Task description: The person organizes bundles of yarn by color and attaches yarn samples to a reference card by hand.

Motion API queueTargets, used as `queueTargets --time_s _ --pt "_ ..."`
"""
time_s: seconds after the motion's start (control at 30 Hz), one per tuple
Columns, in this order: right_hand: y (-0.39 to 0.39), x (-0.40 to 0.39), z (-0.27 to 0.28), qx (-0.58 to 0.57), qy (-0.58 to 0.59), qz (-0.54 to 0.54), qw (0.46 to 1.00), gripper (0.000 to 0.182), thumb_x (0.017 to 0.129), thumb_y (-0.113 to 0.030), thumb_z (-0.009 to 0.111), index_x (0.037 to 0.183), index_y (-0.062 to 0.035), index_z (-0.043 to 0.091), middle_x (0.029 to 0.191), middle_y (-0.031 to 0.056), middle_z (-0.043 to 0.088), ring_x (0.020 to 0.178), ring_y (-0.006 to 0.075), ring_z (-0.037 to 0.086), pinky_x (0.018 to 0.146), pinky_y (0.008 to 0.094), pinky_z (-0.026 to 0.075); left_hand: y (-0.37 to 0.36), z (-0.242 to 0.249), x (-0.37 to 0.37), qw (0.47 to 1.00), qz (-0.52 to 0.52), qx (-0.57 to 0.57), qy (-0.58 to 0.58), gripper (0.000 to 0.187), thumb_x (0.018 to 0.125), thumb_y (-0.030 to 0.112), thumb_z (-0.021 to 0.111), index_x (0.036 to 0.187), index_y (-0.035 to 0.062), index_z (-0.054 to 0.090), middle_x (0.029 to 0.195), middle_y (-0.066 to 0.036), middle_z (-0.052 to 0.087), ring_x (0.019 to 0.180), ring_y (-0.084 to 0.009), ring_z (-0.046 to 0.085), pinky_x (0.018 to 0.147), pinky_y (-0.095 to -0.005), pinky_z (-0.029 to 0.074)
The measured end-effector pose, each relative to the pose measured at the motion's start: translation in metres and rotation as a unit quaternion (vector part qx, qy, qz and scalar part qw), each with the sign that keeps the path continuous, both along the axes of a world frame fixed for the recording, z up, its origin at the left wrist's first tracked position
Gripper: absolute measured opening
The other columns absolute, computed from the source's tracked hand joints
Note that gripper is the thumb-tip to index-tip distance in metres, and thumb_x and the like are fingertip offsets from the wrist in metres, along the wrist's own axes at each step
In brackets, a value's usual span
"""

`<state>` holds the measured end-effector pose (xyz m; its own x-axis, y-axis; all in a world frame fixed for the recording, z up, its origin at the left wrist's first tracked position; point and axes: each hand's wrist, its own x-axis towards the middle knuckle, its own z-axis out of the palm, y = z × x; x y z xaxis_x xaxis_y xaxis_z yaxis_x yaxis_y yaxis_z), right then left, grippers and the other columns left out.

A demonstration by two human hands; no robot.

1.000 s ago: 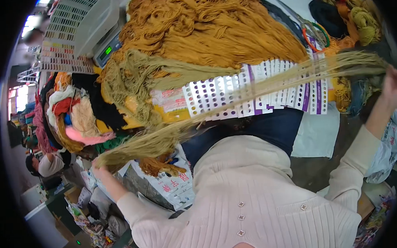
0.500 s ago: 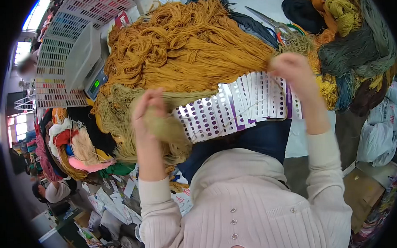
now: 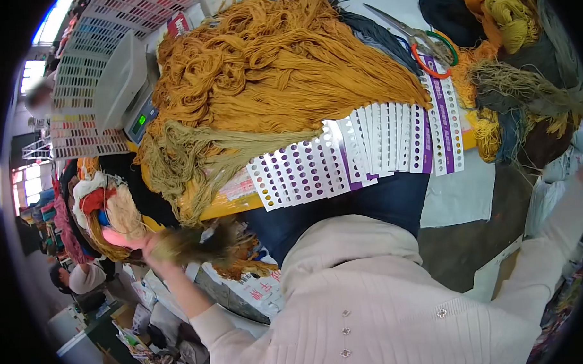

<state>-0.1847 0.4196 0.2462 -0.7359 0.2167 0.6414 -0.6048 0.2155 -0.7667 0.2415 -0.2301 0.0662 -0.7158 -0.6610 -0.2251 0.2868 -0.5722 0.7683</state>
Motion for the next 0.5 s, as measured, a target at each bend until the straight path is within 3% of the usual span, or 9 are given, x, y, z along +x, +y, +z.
queueTargets --time_s 0.03,0.1,0.13,0.17,0.2,0.23,0.33,0.4,0.5 --pt "-0.035 0.004 -0.027 0.044 -0.038 0.044 0.997 0.012 0.073 -0.014 0.050 0.074 -0.0021 0.052 0.069 0.0046 0.052 0.063 0.0135 0.047 0.061 0.0254 0.038 0.017 -0.006 -0.039 0.928 -0.093 0.336 0.130 0.009 0.079 0.008 0.041 0.070 0.0081 0.044 0.057 -0.001 0.042 0.046 -0.0091 0.042 0.044 -0.0201 0.038" --pt "-0.103 0.020 -0.085 0.130 -0.140 0.153 0.970 0.018 0.076 -0.018 0.051 0.082 -0.0016 0.055 0.074 0.0038 0.054 0.068 0.0115 0.049 0.066 0.0246 0.039 0.083 -0.007 -0.110 0.964 -0.063 0.253 -0.048 0.013 0.082 0.007 0.039 0.072 0.0063 0.046 0.052 0.005 0.037 0.040 -0.0021 0.034 0.037 -0.0142 0.029" --pt "-0.133 0.032 -0.114 0.150 -0.182 0.207 0.949 0.021 0.077 -0.019 0.051 0.086 -0.0013 0.057 0.077 0.0035 0.055 0.070 0.0106 0.050 0.068 0.0242 0.039 0.104 -0.009 -0.141 0.886 -0.105 0.452 -0.007 0.012 0.082 0.008 0.041 0.074 0.0048 0.048 0.050 0.006 0.037 0.038 -0.0017 0.032 0.035 -0.0134 0.026" --pt "-0.159 0.046 -0.144 0.104 -0.312 0.273 0.904 0.016 0.071 -0.016 0.057 0.078 -0.0010 0.059 0.072 0.0021 0.055 0.070 0.0094 0.050 0.065 0.0219 0.039 0.136 -0.003 -0.167 0.914 -0.147 0.375 -0.044 0.009 0.081 0.008 0.044 0.075 0.0033 0.049 0.053 0.004 0.040 0.037 -0.0015 0.033 0.035 -0.0137 0.026" --pt "-0.187 0.062 -0.158 0.192 -0.359 0.278 0.870 0.017 0.069 -0.015 0.058 0.075 0.0002 0.061 0.070 0.0034 0.058 0.066 0.0096 0.052 0.062 0.0233 0.041 0.156 -0.002 -0.188 0.912 -0.217 0.337 -0.086 0.006 0.079 0.007 0.047 0.078 0.0014 0.050 0.059 0.002 0.047 0.038 -0.0014 0.035 0.035 -0.0137 0.028" --pt "-0.208 0.076 -0.187 0.080 -0.401 0.327 0.852 0.013 0.067 -0.012 0.060 0.072 0.0000 0.061 0.067 0.0021 0.058 0.063 0.0100 0.052 0.059 0.0233 0.041 0.181 0.006 -0.205 0.899 -0.248 0.351 -0.083 0.010 0.078 0.006 0.049 0.085 -0.0006 0.050 0.072 -0.005 0.055 0.044 -0.0013 0.039 0.040 -0.0135 0.034" --pt "-0.242 0.104 -0.245 0.151 -0.324 0.245 0.901 0.011 0.063 -0.011 0.060 0.066 0.0001 0.059 0.063 0.0075 0.055 0.059 0.0169 0.052 0.055 0.0271 0.040 0.228 -0.005 -0.239 0.903 -0.381 0.044 -0.194 0.025 0.076 0.005 0.049 0.099 -0.0039 0.048 0.095 -0.016 0.055 0.059 -0.0063 0.046 0.057 -0.0204 0.040" --pt "-0.250 0.116 -0.254 0.194 -0.266 0.188 0.925 0.011 0.062 -0.011 0.059 0.065 -0.0013 0.056 0.065 0.0087 0.052 0.062 0.0211 0.050 0.057 0.0304 0.038 0.250 -0.024 -0.252 0.865 -0.422 -0.043 -0.269 0.018 0.077 0.008 0.050 0.094 -0.0005 0.051 0.083 -0.011 0.057 0.057 -0.0074 0.046 0.054 -0.0203 0.040" --pt "-0.257 0.123 -0.260 0.248 -0.190 0.123 0.942 0.011 0.061 -0.012 0.059 0.064 -0.0036 0.052 0.068 0.0085 0.048 0.067 0.0252 0.045 0.061 0.0341 0.034 0.274 -0.050 -0.262 0.858 -0.393 -0.004 -0.332 0.012 0.080 0.011 0.048 0.086 0.0016 0.051 0.068 -0.004 0.053 0.055 -0.0079 0.046 0.051 -0.0201 0.040"
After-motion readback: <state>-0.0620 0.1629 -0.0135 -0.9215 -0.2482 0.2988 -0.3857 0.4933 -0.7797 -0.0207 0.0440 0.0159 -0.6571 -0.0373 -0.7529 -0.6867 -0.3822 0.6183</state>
